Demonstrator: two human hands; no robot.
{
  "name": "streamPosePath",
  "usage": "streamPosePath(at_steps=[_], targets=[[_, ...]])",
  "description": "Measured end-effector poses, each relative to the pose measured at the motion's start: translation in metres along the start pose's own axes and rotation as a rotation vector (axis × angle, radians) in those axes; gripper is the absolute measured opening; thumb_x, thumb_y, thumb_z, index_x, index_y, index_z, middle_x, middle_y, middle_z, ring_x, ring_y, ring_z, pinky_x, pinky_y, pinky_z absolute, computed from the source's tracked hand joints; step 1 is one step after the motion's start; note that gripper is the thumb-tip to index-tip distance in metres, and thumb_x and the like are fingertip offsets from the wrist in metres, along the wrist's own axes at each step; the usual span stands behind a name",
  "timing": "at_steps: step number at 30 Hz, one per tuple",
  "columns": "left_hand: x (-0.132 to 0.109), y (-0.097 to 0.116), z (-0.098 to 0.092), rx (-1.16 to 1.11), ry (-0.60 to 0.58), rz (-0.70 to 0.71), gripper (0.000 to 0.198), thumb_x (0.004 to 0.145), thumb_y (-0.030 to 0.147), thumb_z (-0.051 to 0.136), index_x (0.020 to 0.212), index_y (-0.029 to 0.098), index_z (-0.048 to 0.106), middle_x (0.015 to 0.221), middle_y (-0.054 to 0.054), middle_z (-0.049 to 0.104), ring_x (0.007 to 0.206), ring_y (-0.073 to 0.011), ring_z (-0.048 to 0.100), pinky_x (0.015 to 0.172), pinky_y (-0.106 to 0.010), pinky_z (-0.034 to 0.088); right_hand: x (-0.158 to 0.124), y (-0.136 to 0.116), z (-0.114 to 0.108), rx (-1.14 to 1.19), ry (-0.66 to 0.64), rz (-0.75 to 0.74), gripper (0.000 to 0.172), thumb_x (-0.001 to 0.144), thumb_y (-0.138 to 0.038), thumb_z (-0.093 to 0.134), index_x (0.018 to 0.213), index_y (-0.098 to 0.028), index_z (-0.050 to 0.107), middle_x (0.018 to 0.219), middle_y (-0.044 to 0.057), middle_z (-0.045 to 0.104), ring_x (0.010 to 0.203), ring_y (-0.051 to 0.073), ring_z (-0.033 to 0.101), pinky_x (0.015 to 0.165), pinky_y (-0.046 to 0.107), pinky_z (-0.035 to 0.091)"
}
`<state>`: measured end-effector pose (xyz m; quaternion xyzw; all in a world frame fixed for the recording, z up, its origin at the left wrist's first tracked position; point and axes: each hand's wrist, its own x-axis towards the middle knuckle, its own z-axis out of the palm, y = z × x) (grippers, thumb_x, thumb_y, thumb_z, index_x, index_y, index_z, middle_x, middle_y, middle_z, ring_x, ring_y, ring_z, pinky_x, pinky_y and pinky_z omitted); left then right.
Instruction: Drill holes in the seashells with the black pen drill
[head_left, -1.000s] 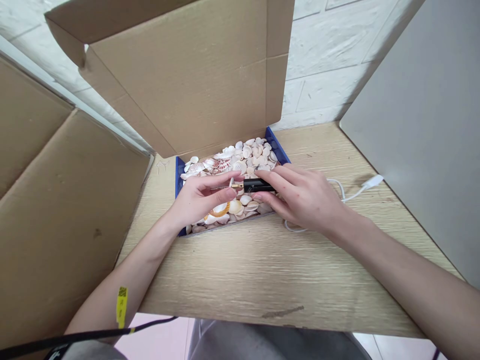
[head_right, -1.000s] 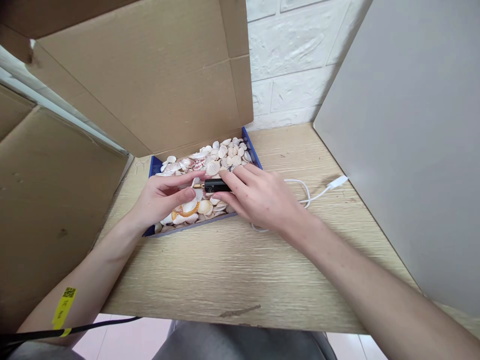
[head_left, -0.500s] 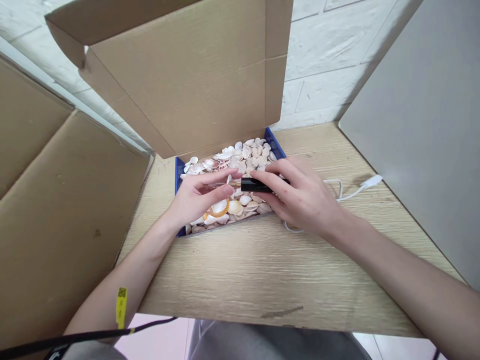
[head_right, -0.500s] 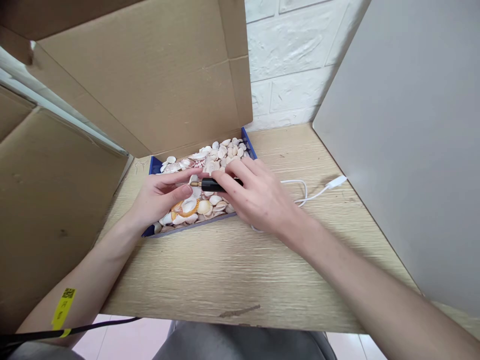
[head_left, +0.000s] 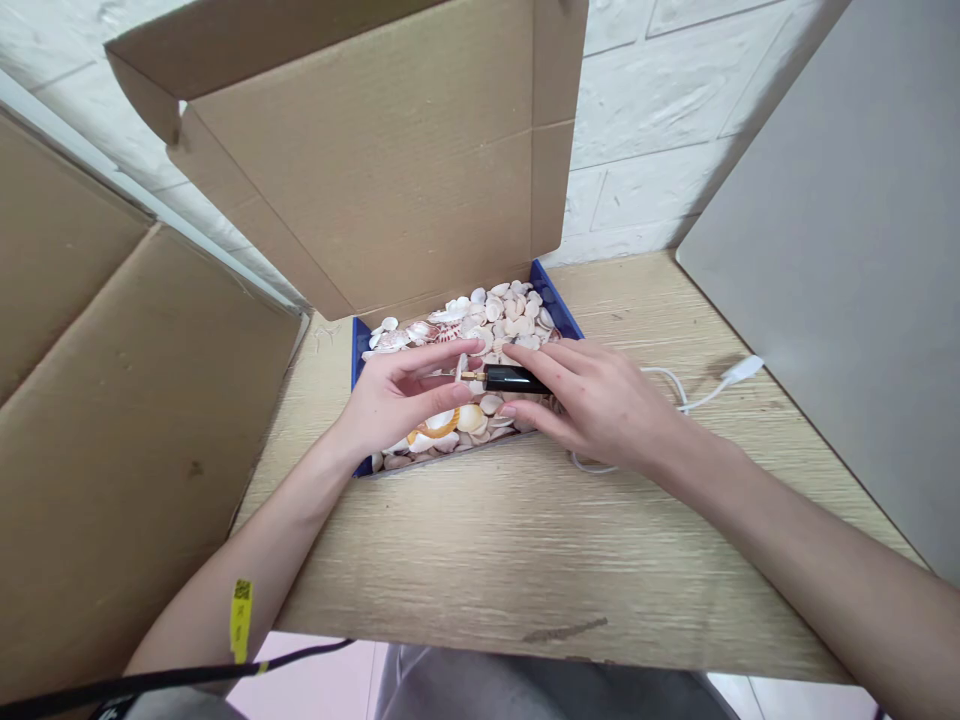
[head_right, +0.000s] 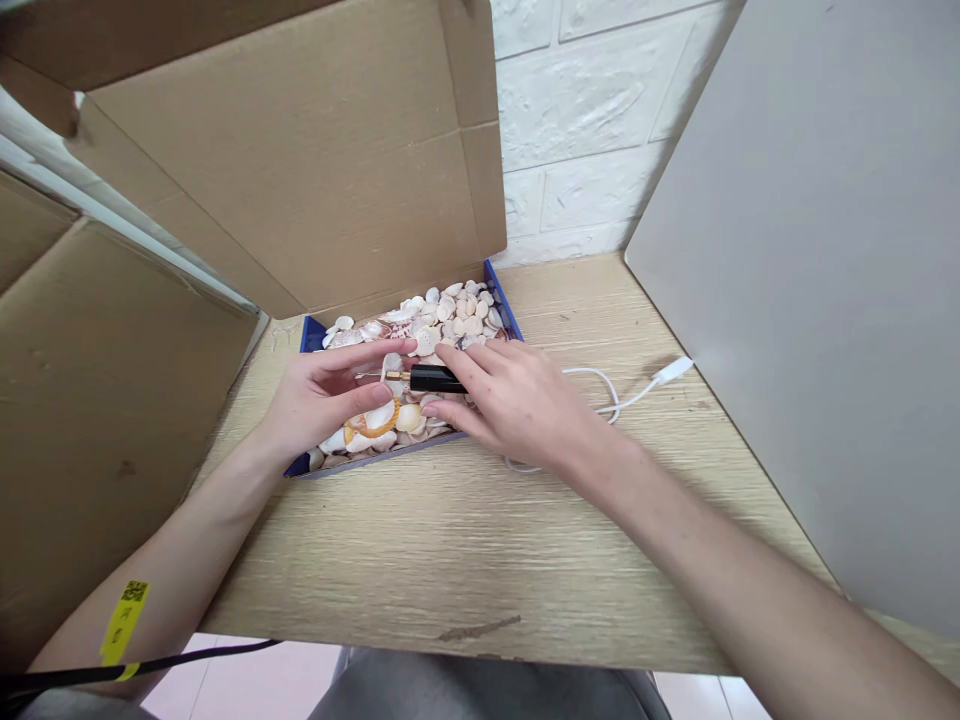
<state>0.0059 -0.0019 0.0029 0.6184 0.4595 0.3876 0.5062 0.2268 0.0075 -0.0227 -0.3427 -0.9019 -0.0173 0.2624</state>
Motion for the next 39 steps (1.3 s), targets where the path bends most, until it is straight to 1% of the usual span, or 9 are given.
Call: streamPosePath(at_steps=[6,11,15,20,23,26,29,31,39], targets=[[0.001,-0.001,-0.003,0.065,-0.016,0.012,0.039,0.072,0.028,0.073,0.11,0.024,0.068,0.116,-0.006,0.068,0.112,-0.0264,0.059,0.093,-0.04,0.051,0.0,0.0,0.0,-0.017,-0.025,-0.004,0.037,0.092,-0.041,0.043,0.114,-0.013,0.054,0.082,0.005,0.064,0.07,0.017,0.057,0.062,0.028,0.039],[0.003,-0.001,-0.006,0.123,-0.103,0.025,0.04,0.075,0.03,0.07,0.115,0.024,0.066,0.125,-0.007,0.062,0.114,-0.0275,0.057,0.086,-0.034,0.053,0.001,0.0,-0.002,-0.07,0.078,-0.045,0.031,0.093,-0.036,0.044,0.107,-0.012,0.057,0.078,0.004,0.061,0.066,0.014,0.053,0.056,0.026,0.036],[0.003,-0.003,-0.008,0.119,-0.113,0.034,0.038,0.084,0.037,0.06,0.12,0.022,0.062,0.126,-0.009,0.061,0.12,-0.0254,0.054,0.09,-0.033,0.05,0.001,0.001,-0.005,-0.142,0.146,-0.095,0.029,0.092,-0.032,0.045,0.11,-0.012,0.056,0.079,0.004,0.061,0.07,0.015,0.054,0.059,0.026,0.038],[0.004,-0.005,-0.007,0.078,-0.099,-0.111,0.044,0.083,0.042,0.06,0.119,0.018,0.062,0.108,-0.011,0.071,0.094,-0.0241,0.068,0.079,-0.033,0.055,-0.001,0.003,-0.007,-0.193,0.163,-0.101,0.026,0.093,-0.03,0.045,0.11,-0.014,0.056,0.083,0.004,0.064,0.072,0.014,0.055,0.061,0.026,0.039],[0.003,-0.005,-0.007,0.067,-0.078,-0.146,0.04,0.079,0.038,0.066,0.114,0.019,0.066,0.104,-0.009,0.072,0.088,-0.023,0.069,0.08,-0.034,0.055,0.0,0.003,-0.007,-0.21,0.151,-0.103,0.025,0.093,-0.029,0.045,0.11,-0.015,0.056,0.084,0.004,0.064,0.073,0.014,0.056,0.061,0.027,0.04],[0.002,-0.006,-0.008,-0.017,-0.09,-0.121,0.042,0.076,0.03,0.071,0.116,0.024,0.064,0.119,-0.008,0.066,0.095,-0.0235,0.068,0.083,-0.036,0.055,0.0,0.003,-0.006,-0.202,0.144,-0.112,0.027,0.092,-0.029,0.046,0.113,-0.014,0.055,0.085,0.004,0.064,0.073,0.014,0.055,0.061,0.027,0.041],[0.001,-0.009,-0.009,-0.113,-0.093,-0.065,0.046,0.075,0.027,0.072,0.12,0.026,0.061,0.126,-0.009,0.061,0.111,-0.0271,0.06,0.088,-0.039,0.053,0.0,0.002,-0.005,-0.179,0.137,-0.114,0.028,0.092,-0.029,0.046,0.114,-0.014,0.054,0.084,0.004,0.063,0.074,0.015,0.055,0.061,0.027,0.041],[0.001,-0.012,-0.01,-0.128,-0.087,-0.047,0.045,0.075,0.028,0.072,0.119,0.025,0.062,0.128,-0.01,0.06,0.117,-0.028,0.056,0.092,-0.039,0.051,-0.001,0.002,-0.005,-0.175,0.131,-0.118,0.028,0.092,-0.029,0.046,0.115,-0.015,0.053,0.084,0.003,0.063,0.075,0.015,0.054,0.062,0.027,0.041],[0.003,-0.011,-0.011,-0.198,-0.139,-0.062,0.049,0.072,0.023,0.075,0.119,0.024,0.062,0.124,-0.01,0.062,0.118,-0.0274,0.056,0.099,-0.042,0.046,-0.001,0.001,-0.006,-0.16,0.114,-0.139,0.028,0.092,-0.028,0.045,0.114,-0.013,0.055,0.084,0.005,0.063,0.075,0.015,0.054,0.062,0.026,0.041]])
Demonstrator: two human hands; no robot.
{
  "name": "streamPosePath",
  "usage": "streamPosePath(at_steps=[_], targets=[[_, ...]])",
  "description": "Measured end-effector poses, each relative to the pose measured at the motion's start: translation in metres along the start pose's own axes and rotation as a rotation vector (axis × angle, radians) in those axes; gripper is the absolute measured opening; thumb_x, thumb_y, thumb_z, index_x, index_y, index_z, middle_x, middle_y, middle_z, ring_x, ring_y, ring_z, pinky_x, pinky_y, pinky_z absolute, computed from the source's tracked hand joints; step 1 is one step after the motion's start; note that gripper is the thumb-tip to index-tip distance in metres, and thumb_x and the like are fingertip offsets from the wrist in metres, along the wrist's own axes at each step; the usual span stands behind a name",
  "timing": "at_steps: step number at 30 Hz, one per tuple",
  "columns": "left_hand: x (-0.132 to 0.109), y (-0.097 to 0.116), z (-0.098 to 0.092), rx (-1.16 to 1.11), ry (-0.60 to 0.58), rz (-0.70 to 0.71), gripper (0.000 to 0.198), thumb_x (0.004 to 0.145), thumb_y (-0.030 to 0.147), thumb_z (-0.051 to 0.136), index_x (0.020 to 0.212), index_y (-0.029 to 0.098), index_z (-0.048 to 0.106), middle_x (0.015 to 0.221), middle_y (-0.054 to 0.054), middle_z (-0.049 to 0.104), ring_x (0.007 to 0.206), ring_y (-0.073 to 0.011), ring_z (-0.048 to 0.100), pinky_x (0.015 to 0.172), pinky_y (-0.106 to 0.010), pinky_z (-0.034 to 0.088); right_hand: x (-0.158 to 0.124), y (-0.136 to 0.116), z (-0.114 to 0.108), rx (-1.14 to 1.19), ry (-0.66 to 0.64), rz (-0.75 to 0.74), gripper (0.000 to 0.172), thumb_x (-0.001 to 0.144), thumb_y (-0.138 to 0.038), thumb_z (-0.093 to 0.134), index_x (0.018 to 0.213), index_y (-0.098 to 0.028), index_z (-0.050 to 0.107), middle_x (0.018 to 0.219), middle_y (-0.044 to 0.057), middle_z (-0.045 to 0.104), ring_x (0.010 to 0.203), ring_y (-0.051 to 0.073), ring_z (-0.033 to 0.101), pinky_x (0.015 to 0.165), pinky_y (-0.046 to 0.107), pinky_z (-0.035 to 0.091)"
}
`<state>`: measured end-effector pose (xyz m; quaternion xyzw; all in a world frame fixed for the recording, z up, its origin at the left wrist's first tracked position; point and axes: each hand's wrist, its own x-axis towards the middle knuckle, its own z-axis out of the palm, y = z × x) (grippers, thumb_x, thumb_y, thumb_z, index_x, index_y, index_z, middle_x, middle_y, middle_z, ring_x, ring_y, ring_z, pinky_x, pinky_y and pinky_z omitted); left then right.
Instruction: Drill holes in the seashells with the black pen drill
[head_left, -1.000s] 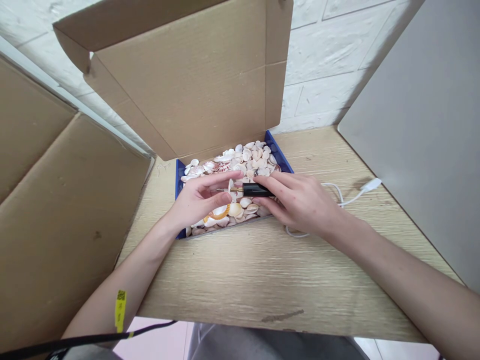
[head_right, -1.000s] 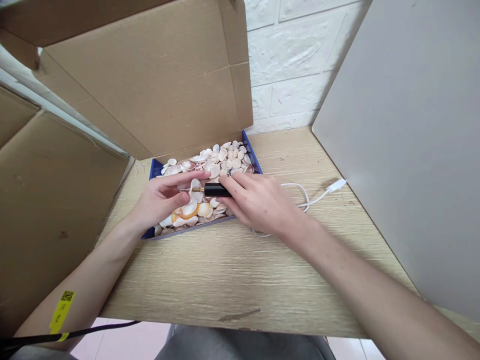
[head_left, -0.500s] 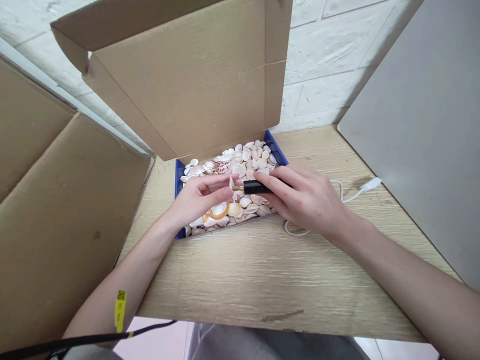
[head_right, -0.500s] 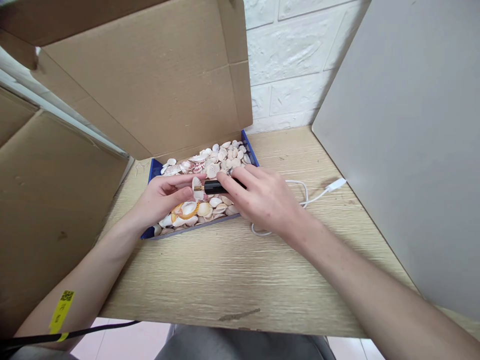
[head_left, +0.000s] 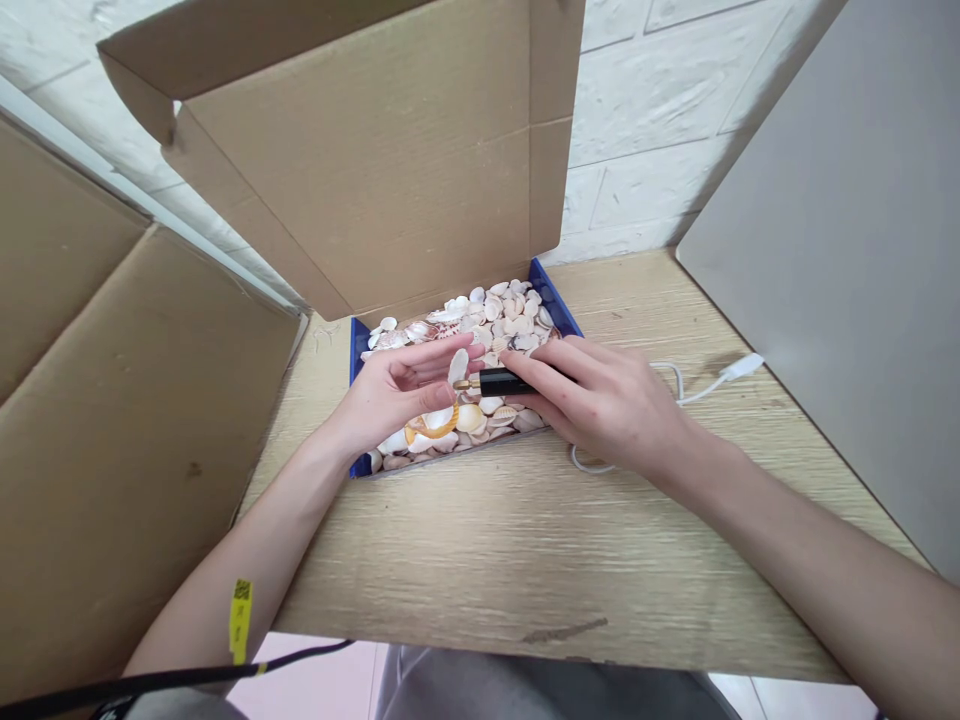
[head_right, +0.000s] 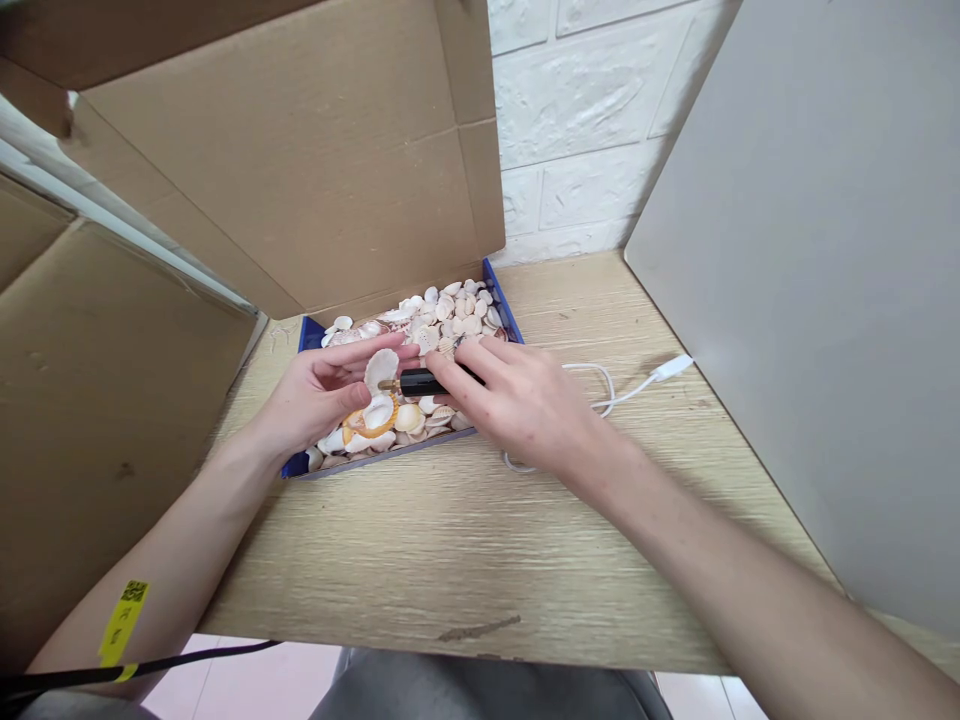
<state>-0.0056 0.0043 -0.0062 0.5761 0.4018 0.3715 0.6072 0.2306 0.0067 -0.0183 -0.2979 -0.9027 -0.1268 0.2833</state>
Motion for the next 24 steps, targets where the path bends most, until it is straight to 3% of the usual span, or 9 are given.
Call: streamPosePath(at_steps=[4,11,16,24], targets=[[-0.001,0.004,0.002,0.08,0.016,-0.024,0.043,0.072,0.024,0.074,0.114,0.021,0.065,0.123,-0.011,0.063,0.118,-0.0279,0.055,0.097,-0.041,0.048,0.0,0.0,0.001,0.007,-0.006,-0.001,0.028,0.093,-0.028,0.045,0.114,-0.013,0.055,0.084,0.005,0.063,0.074,0.015,0.053,0.061,0.027,0.04],[0.001,0.001,0.003,0.136,0.046,0.056,0.047,0.072,0.025,0.074,0.117,0.023,0.063,0.123,-0.01,0.063,0.114,-0.0277,0.059,0.091,-0.04,0.052,0.0,0.002,0.002,-0.048,0.002,0.0,0.029,0.093,-0.03,0.044,0.113,-0.012,0.055,0.081,0.004,0.062,0.071,0.014,0.052,0.058,0.027,0.038],[0.003,-0.002,0.0,0.112,0.092,0.125,0.042,0.075,0.024,0.072,0.116,0.022,0.063,0.123,-0.01,0.063,0.115,-0.0244,0.058,0.098,-0.039,0.047,0.0,0.006,0.0,-0.078,0.014,0.033,0.028,0.093,-0.031,0.046,0.11,-0.012,0.056,0.083,0.004,0.063,0.071,0.014,0.054,0.058,0.027,0.038],[0.002,-0.001,0.0,0.065,0.125,0.131,0.043,0.081,0.031,0.066,0.122,0.024,0.058,0.13,-0.01,0.058,0.121,-0.0264,0.052,0.099,-0.042,0.046,0.001,0.011,-0.003,-0.114,0.001,0.06,0.028,0.091,-0.029,0.048,0.109,-0.01,0.057,0.083,0.004,0.064,0.071,0.016,0.057,0.058,0.028,0.039]])
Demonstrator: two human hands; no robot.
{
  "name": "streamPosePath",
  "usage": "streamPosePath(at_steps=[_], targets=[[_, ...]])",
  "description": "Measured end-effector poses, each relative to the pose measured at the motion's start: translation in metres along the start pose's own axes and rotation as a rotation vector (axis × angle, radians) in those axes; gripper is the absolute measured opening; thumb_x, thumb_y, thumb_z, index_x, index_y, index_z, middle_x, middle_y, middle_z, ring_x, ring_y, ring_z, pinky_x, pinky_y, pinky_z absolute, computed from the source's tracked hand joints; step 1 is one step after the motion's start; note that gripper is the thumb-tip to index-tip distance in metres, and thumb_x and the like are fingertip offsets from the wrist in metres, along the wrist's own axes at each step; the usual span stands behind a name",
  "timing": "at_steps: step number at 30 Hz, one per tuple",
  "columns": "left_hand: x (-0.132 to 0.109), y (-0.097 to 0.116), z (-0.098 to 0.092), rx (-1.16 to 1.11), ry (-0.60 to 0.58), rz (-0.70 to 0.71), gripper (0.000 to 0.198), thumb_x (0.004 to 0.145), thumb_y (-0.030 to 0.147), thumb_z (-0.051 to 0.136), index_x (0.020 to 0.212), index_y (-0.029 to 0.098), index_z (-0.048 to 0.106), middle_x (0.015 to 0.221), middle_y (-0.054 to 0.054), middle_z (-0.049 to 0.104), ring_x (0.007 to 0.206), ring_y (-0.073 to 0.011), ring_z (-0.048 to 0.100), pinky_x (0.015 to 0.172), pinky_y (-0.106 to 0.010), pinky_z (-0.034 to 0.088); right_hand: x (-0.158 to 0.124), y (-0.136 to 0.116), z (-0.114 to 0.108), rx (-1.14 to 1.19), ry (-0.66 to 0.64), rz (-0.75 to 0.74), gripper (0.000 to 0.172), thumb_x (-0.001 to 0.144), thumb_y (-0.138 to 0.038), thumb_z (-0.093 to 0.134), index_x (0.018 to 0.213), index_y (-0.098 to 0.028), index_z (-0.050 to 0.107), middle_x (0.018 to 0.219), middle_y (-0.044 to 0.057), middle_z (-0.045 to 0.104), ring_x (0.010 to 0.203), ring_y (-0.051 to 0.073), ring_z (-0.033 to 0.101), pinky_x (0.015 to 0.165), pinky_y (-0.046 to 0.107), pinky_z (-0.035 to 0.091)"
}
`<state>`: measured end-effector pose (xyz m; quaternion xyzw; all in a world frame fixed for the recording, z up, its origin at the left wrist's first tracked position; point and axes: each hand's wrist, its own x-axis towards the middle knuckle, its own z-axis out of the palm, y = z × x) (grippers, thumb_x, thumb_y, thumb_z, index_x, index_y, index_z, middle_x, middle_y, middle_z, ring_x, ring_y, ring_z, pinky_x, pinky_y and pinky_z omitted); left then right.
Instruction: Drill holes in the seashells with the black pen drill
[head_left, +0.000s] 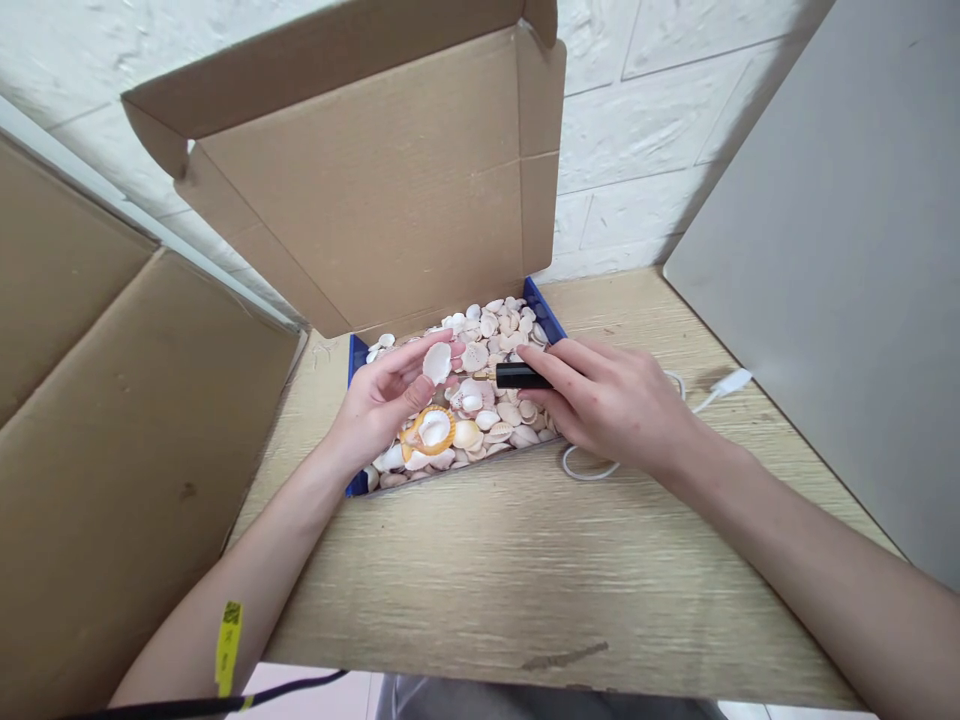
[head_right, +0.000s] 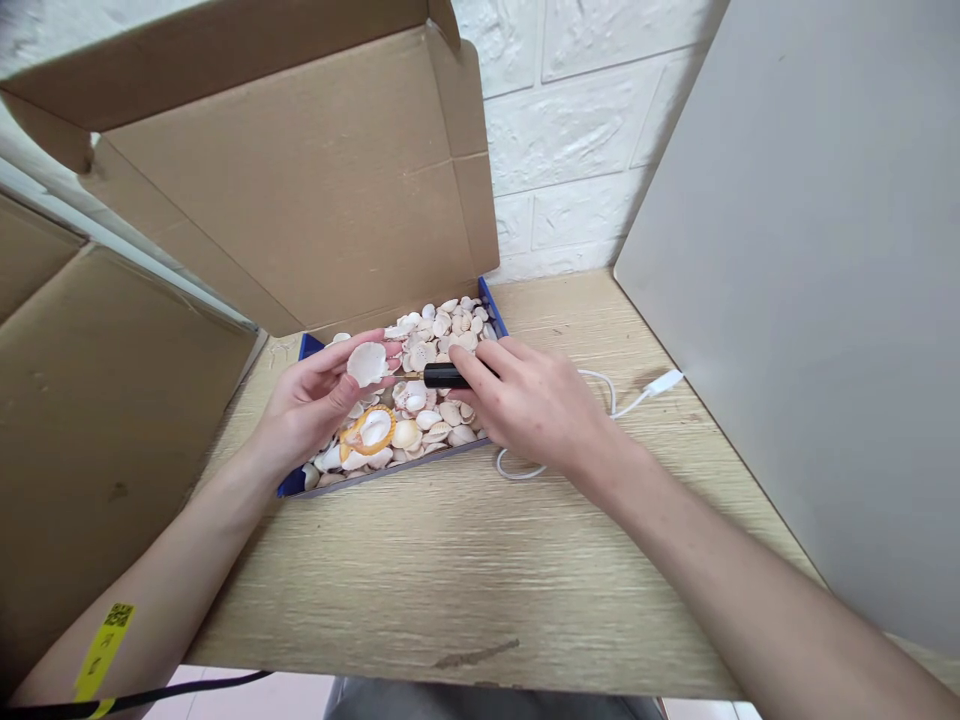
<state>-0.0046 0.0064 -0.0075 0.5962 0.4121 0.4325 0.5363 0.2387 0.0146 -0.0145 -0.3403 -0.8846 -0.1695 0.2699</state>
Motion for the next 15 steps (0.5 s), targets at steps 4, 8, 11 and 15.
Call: streamPosePath(at_steps=[4,8,11,15], targets=[[-0.0007,-0.0009,-0.0015,-0.036,-0.039,-0.039,0.039,0.081,0.034,0.065,0.12,0.025,0.061,0.127,-0.009,0.06,0.117,-0.0259,0.056,0.098,-0.041,0.046,-0.0008,-0.0001,0.0007,-0.003,-0.007,0.016,0.029,0.09,-0.03,0.049,0.11,-0.011,0.057,0.084,0.004,0.064,0.07,0.016,0.057,0.057,0.029,0.038],[-0.0007,-0.0062,-0.0041,-0.071,-0.064,-0.019,0.038,0.083,0.03,0.063,0.12,0.023,0.061,0.125,-0.01,0.062,0.119,-0.0251,0.055,0.099,-0.039,0.045,-0.0014,0.0,0.0007,0.009,-0.028,0.019,0.029,0.09,-0.029,0.049,0.111,-0.011,0.056,0.083,0.004,0.064,0.07,0.016,0.057,0.055,0.029,0.037],[-0.0006,-0.0087,-0.0049,-0.116,-0.089,-0.001,0.037,0.085,0.028,0.062,0.121,0.022,0.06,0.124,-0.009,0.063,0.116,-0.0243,0.057,0.101,-0.04,0.044,-0.0016,0.0002,0.0006,0.033,-0.043,0.019,0.029,0.091,-0.029,0.048,0.113,-0.011,0.055,0.082,0.003,0.063,0.07,0.016,0.056,0.055,0.029,0.037],[-0.0008,-0.0076,-0.004,-0.153,-0.098,-0.016,0.035,0.085,0.026,0.061,0.12,0.022,0.061,0.124,-0.009,0.063,0.115,-0.0243,0.058,0.102,-0.04,0.044,-0.0015,0.0007,0.0011,0.061,-0.063,0.025,0.03,0.09,-0.028,0.048,0.114,-0.011,0.054,0.083,0.004,0.063,0.071,0.017,0.056,0.058,0.029,0.038]])
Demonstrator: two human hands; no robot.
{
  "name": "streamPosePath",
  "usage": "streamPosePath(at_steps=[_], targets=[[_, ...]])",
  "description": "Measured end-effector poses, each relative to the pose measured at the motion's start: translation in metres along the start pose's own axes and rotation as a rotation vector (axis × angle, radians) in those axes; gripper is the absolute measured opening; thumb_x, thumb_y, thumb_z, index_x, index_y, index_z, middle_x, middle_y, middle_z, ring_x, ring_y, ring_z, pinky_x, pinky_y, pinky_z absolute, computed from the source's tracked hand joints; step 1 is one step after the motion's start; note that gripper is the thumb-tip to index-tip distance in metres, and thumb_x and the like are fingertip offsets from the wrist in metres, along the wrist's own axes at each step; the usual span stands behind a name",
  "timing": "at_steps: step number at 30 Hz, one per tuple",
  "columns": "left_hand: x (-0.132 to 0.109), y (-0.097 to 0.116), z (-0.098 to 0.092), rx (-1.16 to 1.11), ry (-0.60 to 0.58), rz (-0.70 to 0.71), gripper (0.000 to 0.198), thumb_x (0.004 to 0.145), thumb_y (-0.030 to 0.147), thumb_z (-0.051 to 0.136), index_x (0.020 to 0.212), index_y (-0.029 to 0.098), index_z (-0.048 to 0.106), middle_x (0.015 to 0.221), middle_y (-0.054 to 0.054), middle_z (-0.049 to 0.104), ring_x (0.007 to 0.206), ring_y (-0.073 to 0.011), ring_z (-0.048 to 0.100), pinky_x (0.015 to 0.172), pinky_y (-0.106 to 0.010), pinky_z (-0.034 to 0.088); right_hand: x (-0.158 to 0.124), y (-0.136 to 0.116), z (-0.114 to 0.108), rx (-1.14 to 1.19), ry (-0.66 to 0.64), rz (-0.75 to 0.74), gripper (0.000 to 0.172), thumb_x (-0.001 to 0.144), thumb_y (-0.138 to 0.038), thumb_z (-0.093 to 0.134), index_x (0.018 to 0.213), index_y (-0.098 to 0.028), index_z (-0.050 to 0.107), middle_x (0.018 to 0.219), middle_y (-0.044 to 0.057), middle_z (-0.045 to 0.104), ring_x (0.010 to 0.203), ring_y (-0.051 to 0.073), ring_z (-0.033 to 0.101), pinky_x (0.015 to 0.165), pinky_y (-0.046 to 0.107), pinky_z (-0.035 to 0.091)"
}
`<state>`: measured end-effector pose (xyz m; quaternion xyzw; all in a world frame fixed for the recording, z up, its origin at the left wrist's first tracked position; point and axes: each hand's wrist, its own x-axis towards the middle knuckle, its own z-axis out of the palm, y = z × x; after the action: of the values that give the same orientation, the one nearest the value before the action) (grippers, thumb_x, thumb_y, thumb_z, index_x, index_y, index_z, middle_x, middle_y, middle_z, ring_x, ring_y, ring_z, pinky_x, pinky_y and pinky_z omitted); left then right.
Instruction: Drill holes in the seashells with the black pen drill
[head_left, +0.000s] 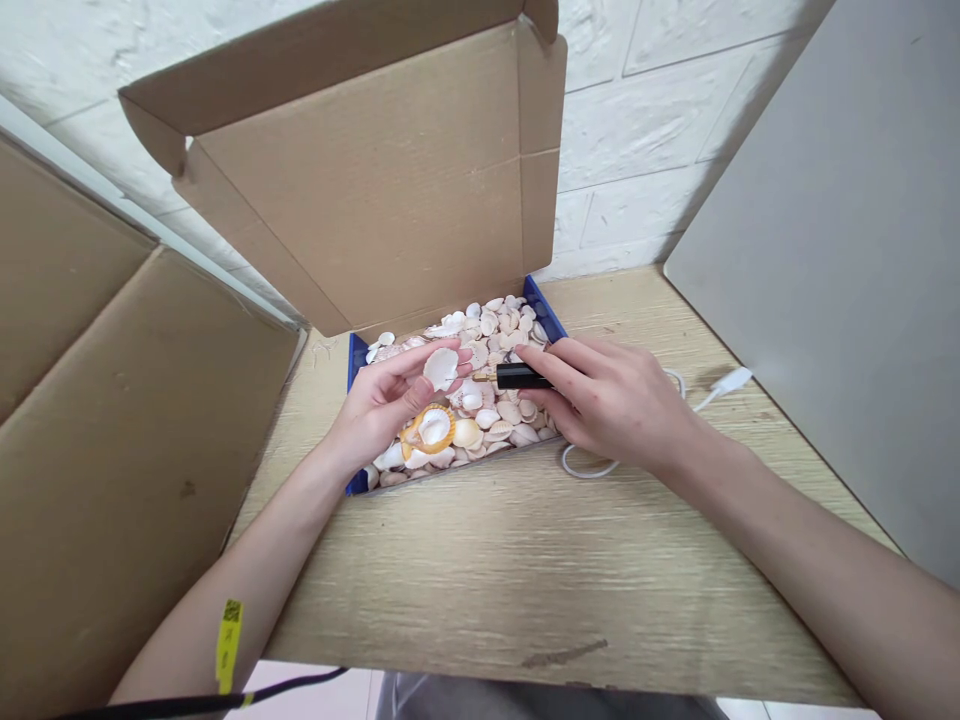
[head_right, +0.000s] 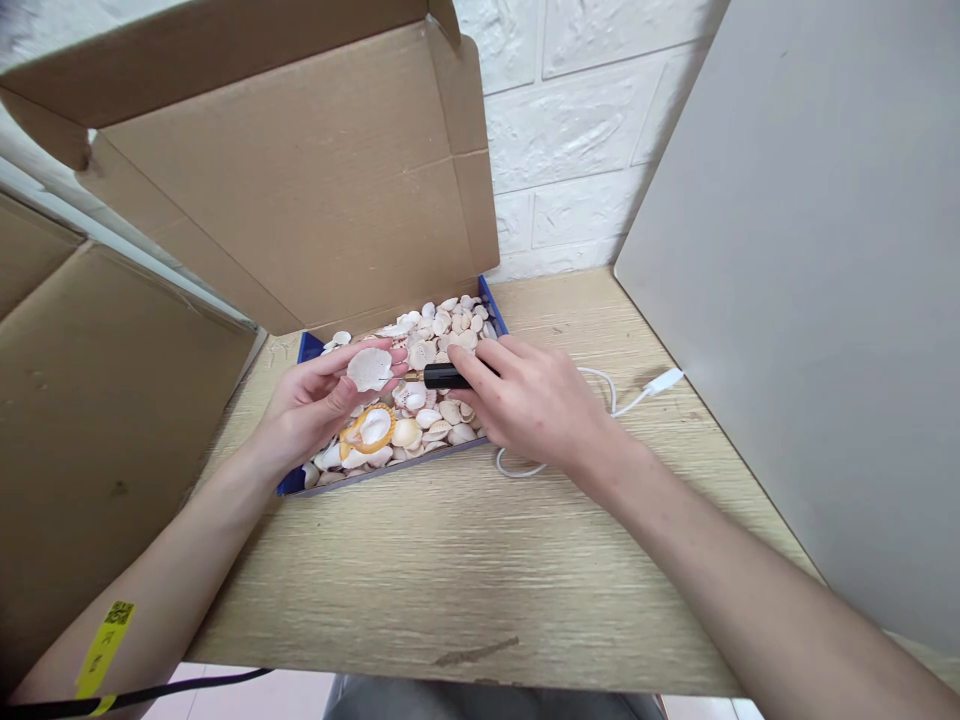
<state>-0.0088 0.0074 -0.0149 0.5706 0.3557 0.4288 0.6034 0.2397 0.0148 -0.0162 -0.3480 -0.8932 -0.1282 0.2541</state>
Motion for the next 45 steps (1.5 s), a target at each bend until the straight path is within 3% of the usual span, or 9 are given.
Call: streamPosePath(at_steps=[18,25,30,39,45], targets=[[-0.0011,0.0004,-0.0012,0.103,-0.037,0.013,0.036,0.083,0.022,0.063,0.119,0.023,0.062,0.125,-0.009,0.062,0.11,-0.023,0.061,0.094,-0.035,0.051,0.0007,0.0039,0.0002,-0.039,0.065,-0.03,0.029,0.086,-0.022,0.05,0.113,-0.013,0.057,0.089,0.006,0.064,0.074,0.018,0.053,0.065,0.03,0.04],[-0.0013,0.0015,0.0025,0.098,-0.073,0.031,0.039,0.085,0.02,0.061,0.124,0.028,0.058,0.131,-0.006,0.057,0.112,-0.0253,0.06,0.093,-0.042,0.052,0.0028,0.0039,-0.0052,-0.126,0.162,-0.107,0.035,0.081,-0.011,0.052,0.116,-0.013,0.053,0.095,0.007,0.065,0.085,0.021,0.053,0.07,0.033,0.039],[-0.001,0.0019,0.0018,0.136,-0.107,0.021,0.031,0.086,0.022,0.06,0.117,0.024,0.063,0.119,-0.008,0.064,0.106,-0.0239,0.063,0.09,-0.039,0.053,0.0029,0.005,-0.0051,-0.116,0.129,-0.094,0.029,0.083,-0.014,0.049,0.111,-0.015,0.055,0.095,0.007,0.065,0.086,0.021,0.054,0.071,0.034,0.039],[0.0001,0.0049,0.0038,0.141,-0.048,0.014,0.031,0.084,0.023,0.062,0.115,0.02,0.062,0.118,-0.01,0.064,0.097,-0.0207,0.065,0.085,-0.036,0.055,0.0029,0.0073,-0.0043,0.003,0.028,-0.1,0.029,0.09,-0.031,0.046,0.113,-0.016,0.055,0.104,0.009,0.063,0.087,0.02,0.056,0.07,0.033,0.042],[0.0006,0.0061,0.0061,0.182,-0.02,0.03,0.03,0.08,0.024,0.066,0.11,0.019,0.066,0.115,-0.01,0.066,0.098,-0.0219,0.065,0.081,-0.035,0.056,0.003,0.0051,-0.0058,-0.095,0.022,-0.097,0.021,0.091,-0.02,0.043,0.108,-0.019,0.055,0.095,0.006,0.065,0.083,0.018,0.056,0.067,0.031,0.039]])
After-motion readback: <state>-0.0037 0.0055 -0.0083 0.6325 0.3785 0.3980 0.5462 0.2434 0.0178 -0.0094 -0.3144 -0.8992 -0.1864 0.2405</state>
